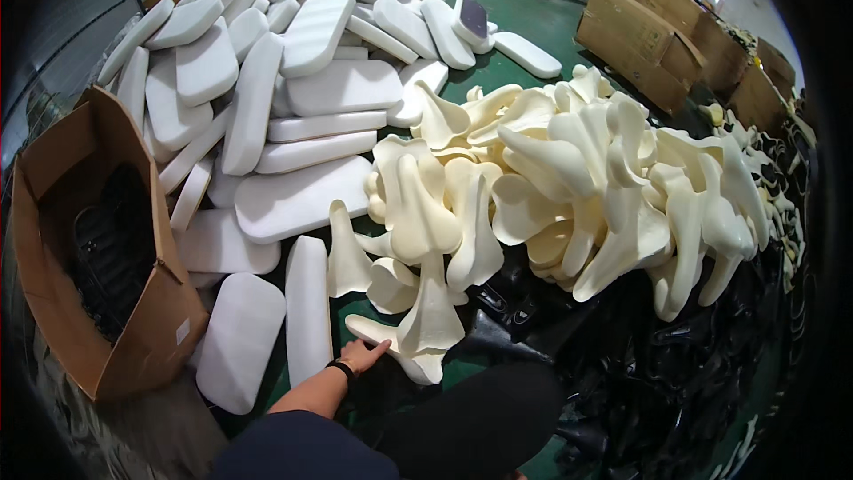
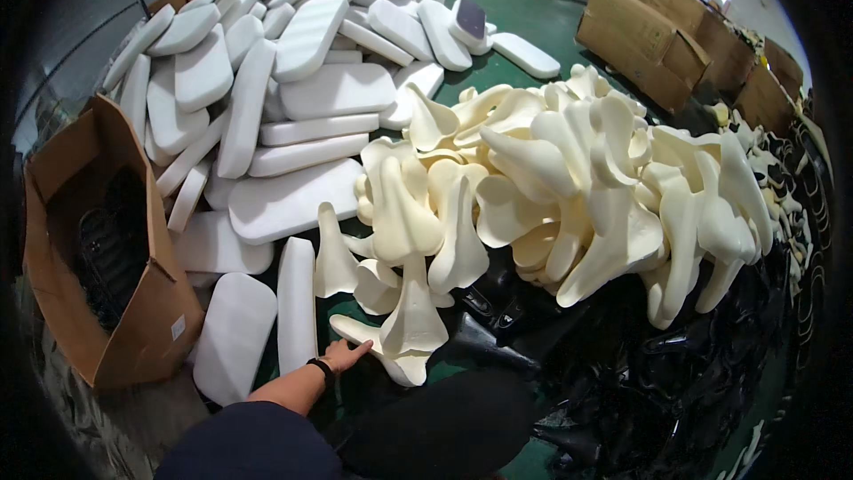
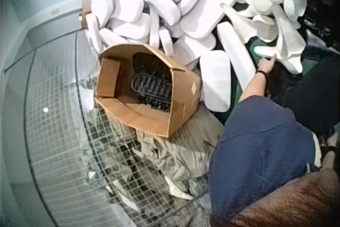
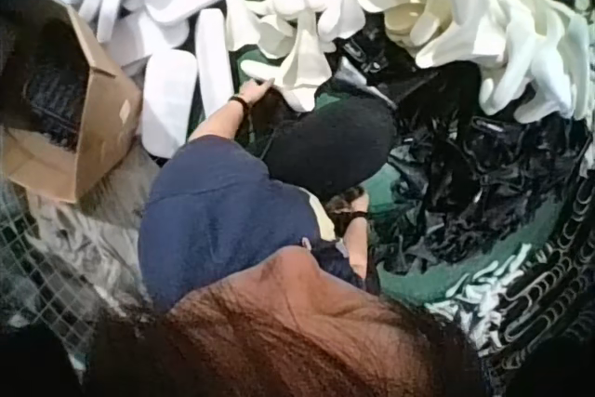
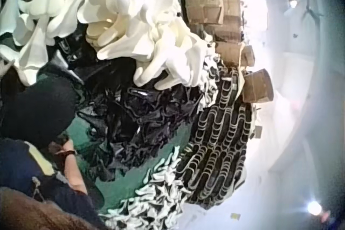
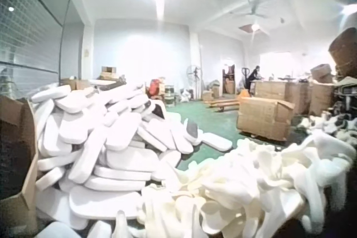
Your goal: Sorting through piles of bicycle seat components on a factory floor.
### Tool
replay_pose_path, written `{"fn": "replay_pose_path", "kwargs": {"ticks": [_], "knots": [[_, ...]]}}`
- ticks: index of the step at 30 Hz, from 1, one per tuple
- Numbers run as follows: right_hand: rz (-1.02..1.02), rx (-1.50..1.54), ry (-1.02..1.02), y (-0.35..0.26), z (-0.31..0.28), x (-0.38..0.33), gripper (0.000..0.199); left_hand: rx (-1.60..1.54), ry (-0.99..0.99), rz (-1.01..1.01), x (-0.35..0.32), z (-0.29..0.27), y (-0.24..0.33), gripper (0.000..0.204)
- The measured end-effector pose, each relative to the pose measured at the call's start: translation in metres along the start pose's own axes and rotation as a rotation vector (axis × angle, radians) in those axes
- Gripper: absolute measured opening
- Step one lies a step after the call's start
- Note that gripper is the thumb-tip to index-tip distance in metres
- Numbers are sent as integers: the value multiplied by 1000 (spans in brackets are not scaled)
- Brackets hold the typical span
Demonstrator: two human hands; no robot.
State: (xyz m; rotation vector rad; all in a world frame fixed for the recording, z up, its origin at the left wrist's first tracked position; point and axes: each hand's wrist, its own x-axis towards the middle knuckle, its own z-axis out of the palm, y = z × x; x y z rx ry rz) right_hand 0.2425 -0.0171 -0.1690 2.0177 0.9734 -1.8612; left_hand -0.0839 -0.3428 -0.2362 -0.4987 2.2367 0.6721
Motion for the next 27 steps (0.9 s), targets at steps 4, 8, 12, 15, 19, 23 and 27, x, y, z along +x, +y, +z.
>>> {"fn": "replay_pose_path", "kwargs": {"ticks": [4,8,12,15,19,23,27], "knots": [[-252,-258,-190,12,-16,45,25,761,246,315,-49,-55,-8,73],[-395,-295,-212,26,-26,65,27,576,513,-63,-52,-91,-33,111],[-627,-755,-74,36,-37,58,29,138,509,-279,-34,-96,-58,125],[-744,-864,-8,66,-83,130,28,-1,560,-383,-40,-115,-87,123],[-671,-747,-43,62,-86,104,28,-146,514,-403,-44,-129,-131,92],[-684,-812,-16,50,-79,92,29,-356,623,-231,-60,-123,-159,74],[-635,-771,-10,45,-80,89,33,-476,687,-94,-98,-127,-167,73]]}}
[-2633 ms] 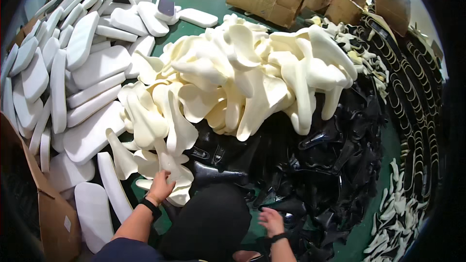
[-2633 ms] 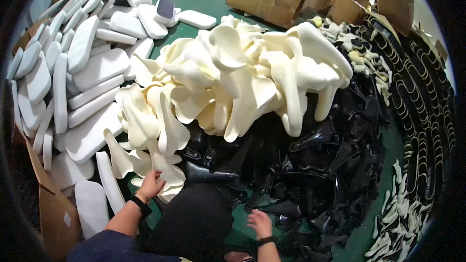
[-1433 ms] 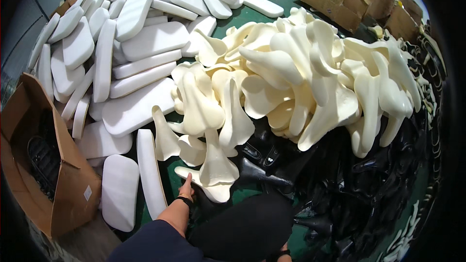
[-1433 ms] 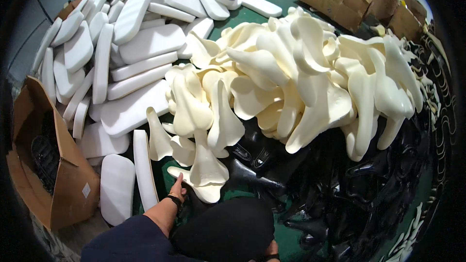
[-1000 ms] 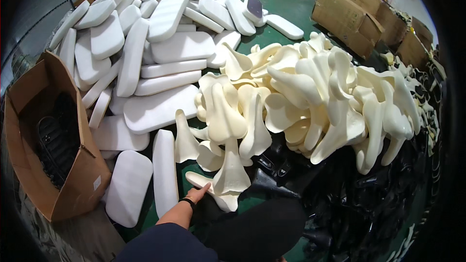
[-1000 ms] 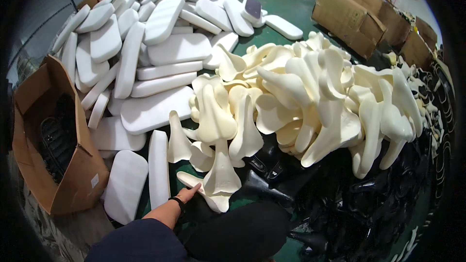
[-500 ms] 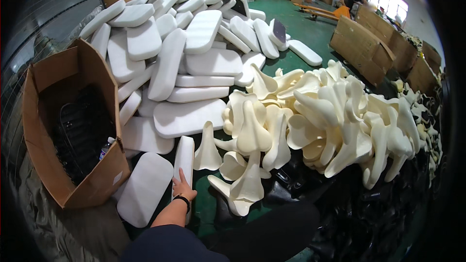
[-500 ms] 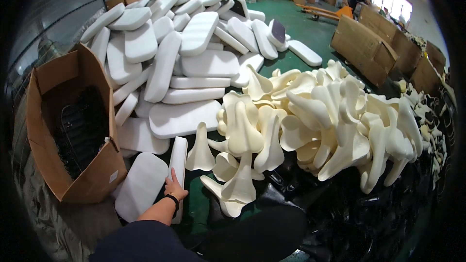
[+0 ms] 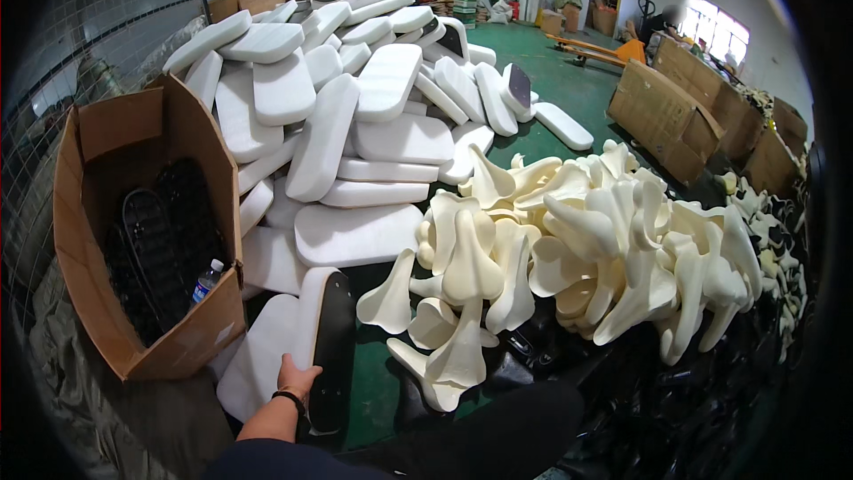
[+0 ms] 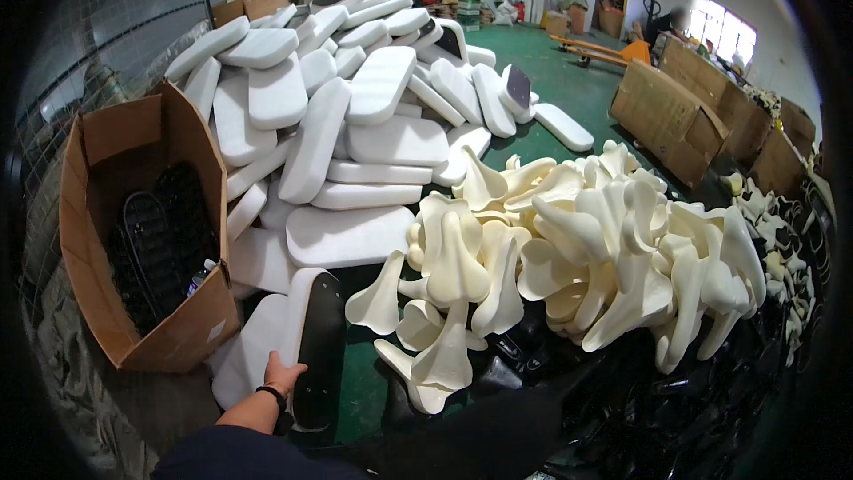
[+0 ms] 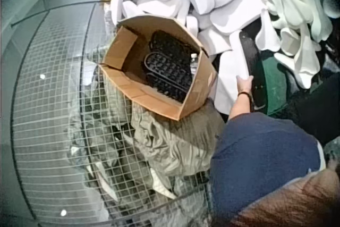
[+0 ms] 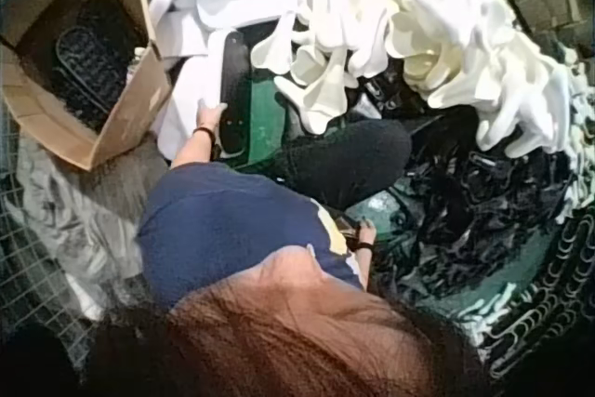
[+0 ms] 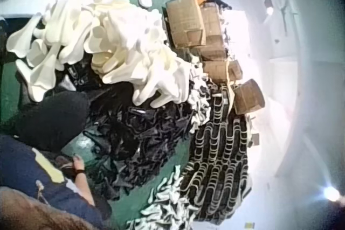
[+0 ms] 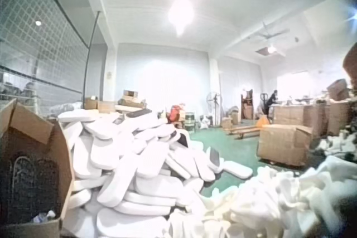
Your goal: Sorting through piles of bicycle seat components on a factory floor.
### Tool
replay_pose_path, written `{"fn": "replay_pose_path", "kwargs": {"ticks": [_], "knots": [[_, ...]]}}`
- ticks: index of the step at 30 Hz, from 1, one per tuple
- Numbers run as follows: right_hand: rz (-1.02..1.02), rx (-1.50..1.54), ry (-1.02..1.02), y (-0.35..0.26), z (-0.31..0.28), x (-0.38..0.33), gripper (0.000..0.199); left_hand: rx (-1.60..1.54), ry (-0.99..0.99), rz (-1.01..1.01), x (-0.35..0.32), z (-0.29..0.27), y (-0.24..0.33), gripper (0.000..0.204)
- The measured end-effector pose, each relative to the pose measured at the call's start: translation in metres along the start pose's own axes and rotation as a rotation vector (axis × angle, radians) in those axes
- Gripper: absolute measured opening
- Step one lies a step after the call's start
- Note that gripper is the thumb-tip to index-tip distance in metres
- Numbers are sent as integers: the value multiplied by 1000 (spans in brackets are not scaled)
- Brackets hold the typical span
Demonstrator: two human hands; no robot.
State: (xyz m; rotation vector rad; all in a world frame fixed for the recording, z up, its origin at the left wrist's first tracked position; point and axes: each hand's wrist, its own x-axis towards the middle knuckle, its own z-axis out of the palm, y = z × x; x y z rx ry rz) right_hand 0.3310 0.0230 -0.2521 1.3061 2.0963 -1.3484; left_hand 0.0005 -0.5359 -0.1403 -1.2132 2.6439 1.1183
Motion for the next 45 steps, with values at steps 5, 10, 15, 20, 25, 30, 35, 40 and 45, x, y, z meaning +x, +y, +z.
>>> {"fn": "replay_pose_path", "kwargs": {"ticks": [5,10,15,20,25,30,35,40,45], "knots": [[-3,-82,-69,-20,-4,9,33,-352,209,180,52,-24,-27,54],[-54,-196,-59,-37,-1,-5,32,-746,20,50,90,-28,-35,61],[-41,-229,-29,-56,-3,-13,32,-36,-70,26,78,20,-18,71],[-5,-233,31,-22,-12,14,27,-11,104,-103,55,33,-6,53],[-74,-253,-64,-18,-19,11,25,-749,-71,42,49,-8,7,44],[-94,-420,-62,-57,-15,15,26,-861,445,210,122,-17,4,53],[-246,-393,62,-71,2,0,29,92,602,510,114,25,31,62],[-71,-436,29,-37,9,-8,29,792,-40,386,104,31,77,78],[-51,-281,-38,-21,-3,-18,29,680,-8,214,126,24,76,97]]}}
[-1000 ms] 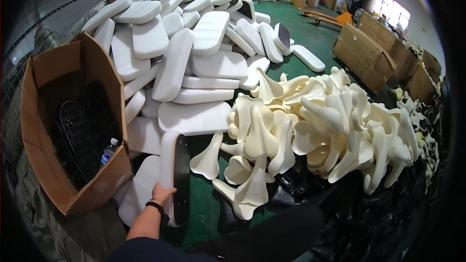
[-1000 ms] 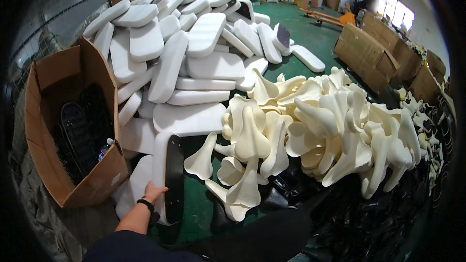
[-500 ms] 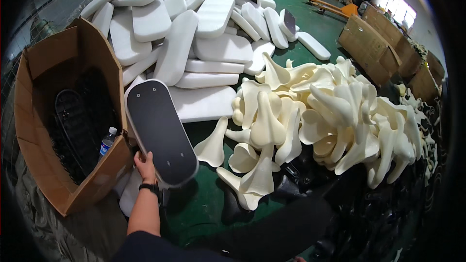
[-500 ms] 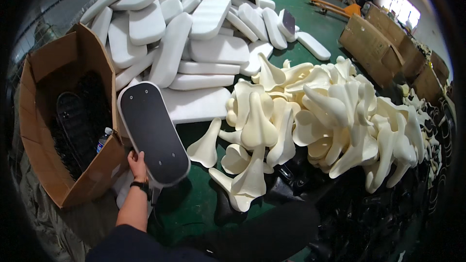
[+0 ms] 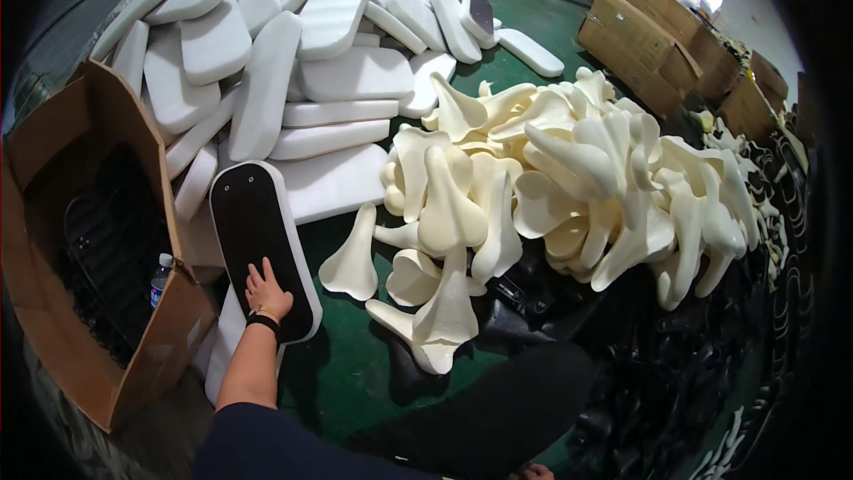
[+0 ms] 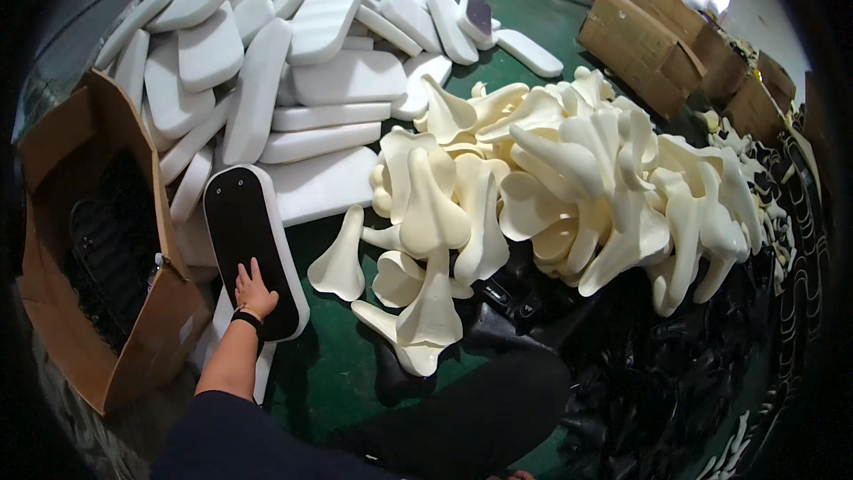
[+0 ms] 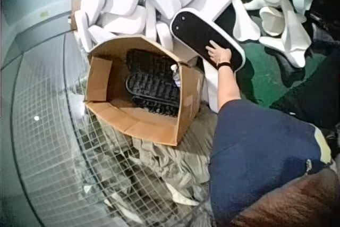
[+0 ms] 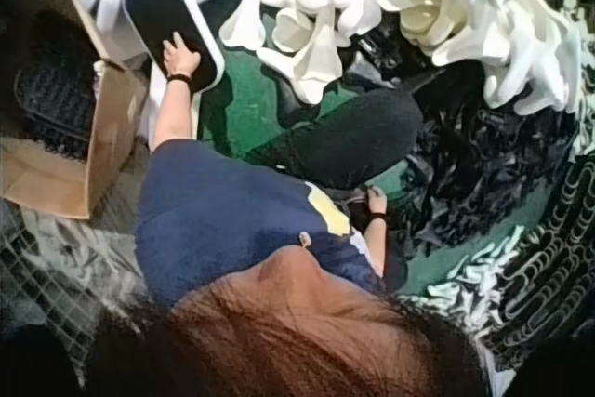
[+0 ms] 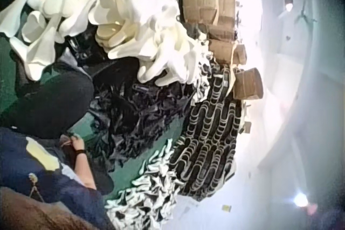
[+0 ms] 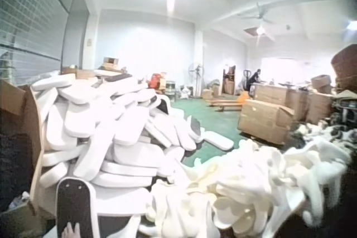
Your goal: Sorting through piles of bicycle seat components on a factory floor.
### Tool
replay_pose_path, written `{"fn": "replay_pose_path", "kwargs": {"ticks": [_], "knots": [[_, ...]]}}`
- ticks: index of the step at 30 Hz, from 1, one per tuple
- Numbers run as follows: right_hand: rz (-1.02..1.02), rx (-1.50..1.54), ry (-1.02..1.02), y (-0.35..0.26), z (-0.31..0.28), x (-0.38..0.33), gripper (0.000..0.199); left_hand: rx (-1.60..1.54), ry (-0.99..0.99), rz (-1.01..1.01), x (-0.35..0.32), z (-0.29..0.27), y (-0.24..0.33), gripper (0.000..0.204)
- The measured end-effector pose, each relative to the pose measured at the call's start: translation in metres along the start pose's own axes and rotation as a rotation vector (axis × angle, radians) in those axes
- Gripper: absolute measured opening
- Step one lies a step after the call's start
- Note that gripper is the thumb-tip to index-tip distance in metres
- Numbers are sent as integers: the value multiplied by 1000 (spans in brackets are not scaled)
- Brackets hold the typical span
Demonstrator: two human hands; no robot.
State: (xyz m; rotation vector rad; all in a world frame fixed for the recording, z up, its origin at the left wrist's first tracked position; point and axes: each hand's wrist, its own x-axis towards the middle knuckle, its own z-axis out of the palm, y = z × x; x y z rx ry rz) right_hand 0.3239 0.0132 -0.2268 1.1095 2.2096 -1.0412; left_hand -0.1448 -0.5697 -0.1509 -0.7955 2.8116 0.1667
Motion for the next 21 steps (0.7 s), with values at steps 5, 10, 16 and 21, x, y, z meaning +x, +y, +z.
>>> {"fn": "replay_pose_path", "kwargs": {"ticks": [5,10,16,21], "knots": [[9,15,61,-8,-8,-3,33,47,133,239,-13,6,39,92],[-7,-145,67,-33,-3,3,32,281,-145,152,-24,-3,64,66],[28,-163,74,-35,4,1,33,177,217,396,-10,22,69,45],[101,-175,16,-22,3,-5,34,-40,67,493,2,76,105,28]]}}
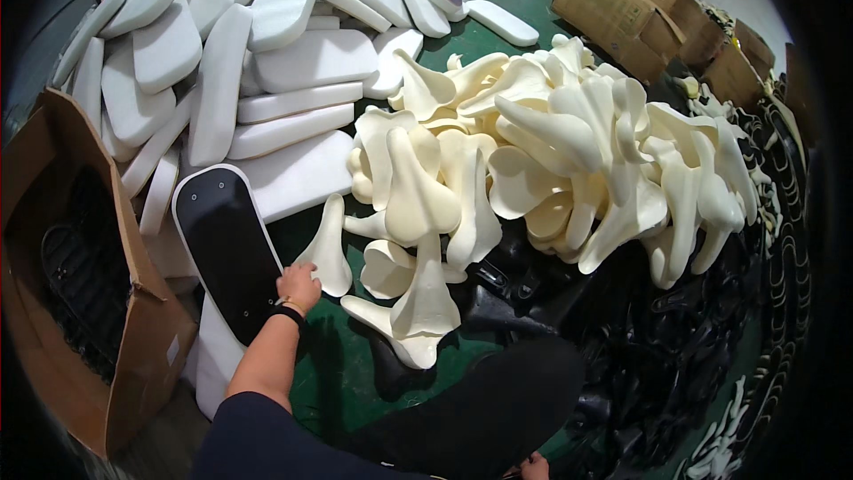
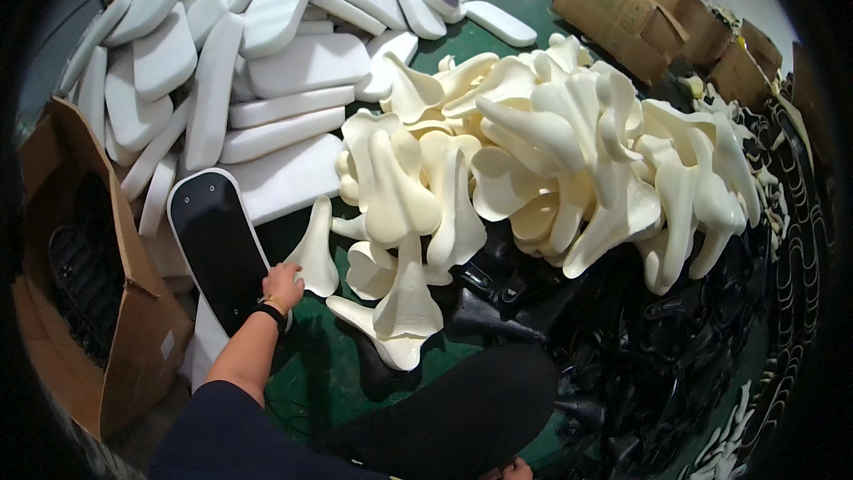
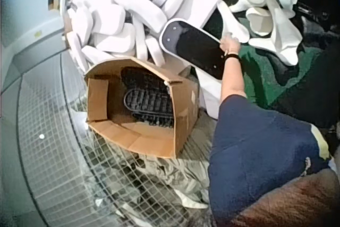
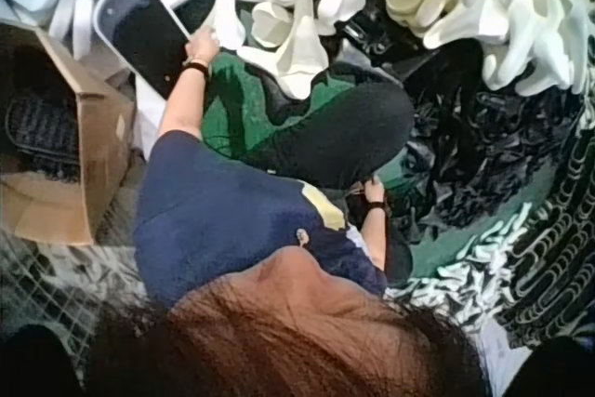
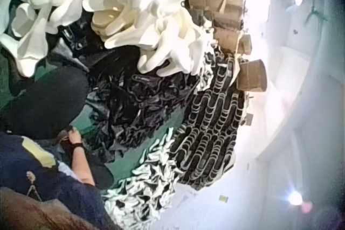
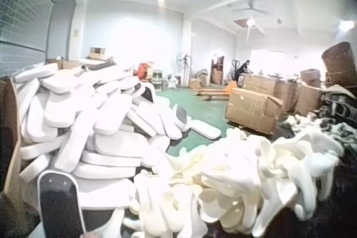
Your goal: Sorting through piles of bicycle seat components on a factory floor.
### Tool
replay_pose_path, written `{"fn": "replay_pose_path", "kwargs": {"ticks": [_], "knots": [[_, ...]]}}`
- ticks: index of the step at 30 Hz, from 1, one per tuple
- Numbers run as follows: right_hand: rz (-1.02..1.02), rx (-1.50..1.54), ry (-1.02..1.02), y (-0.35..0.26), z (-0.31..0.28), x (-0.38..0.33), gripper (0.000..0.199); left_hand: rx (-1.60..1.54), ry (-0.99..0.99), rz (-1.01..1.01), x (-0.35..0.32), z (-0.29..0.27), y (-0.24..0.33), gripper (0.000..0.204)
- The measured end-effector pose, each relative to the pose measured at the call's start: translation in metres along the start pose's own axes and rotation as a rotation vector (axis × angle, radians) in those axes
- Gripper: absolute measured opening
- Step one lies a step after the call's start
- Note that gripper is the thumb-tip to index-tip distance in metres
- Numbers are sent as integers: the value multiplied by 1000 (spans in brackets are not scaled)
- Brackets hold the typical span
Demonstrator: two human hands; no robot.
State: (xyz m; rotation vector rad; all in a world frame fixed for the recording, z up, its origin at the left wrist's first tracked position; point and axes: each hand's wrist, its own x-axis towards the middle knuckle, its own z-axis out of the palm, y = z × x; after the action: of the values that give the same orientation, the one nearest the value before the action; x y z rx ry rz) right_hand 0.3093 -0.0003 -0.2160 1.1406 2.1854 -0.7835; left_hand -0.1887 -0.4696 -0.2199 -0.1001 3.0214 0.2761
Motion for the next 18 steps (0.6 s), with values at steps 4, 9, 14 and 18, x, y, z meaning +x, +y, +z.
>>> {"fn": "replay_pose_path", "kwargs": {"ticks": [4,9,14,18], "knots": [[60,-46,-36,-2,0,1,33,-181,-318,-8,12,50,20,28],[28,-11,-10,-13,5,0,34,-84,-326,-110,22,104,27,32],[92,-88,-32,-6,-1,-3,35,-243,-120,-217,24,61,65,35],[44,-11,-40,-16,4,8,36,-475,242,-230,26,32,16,33]]}}
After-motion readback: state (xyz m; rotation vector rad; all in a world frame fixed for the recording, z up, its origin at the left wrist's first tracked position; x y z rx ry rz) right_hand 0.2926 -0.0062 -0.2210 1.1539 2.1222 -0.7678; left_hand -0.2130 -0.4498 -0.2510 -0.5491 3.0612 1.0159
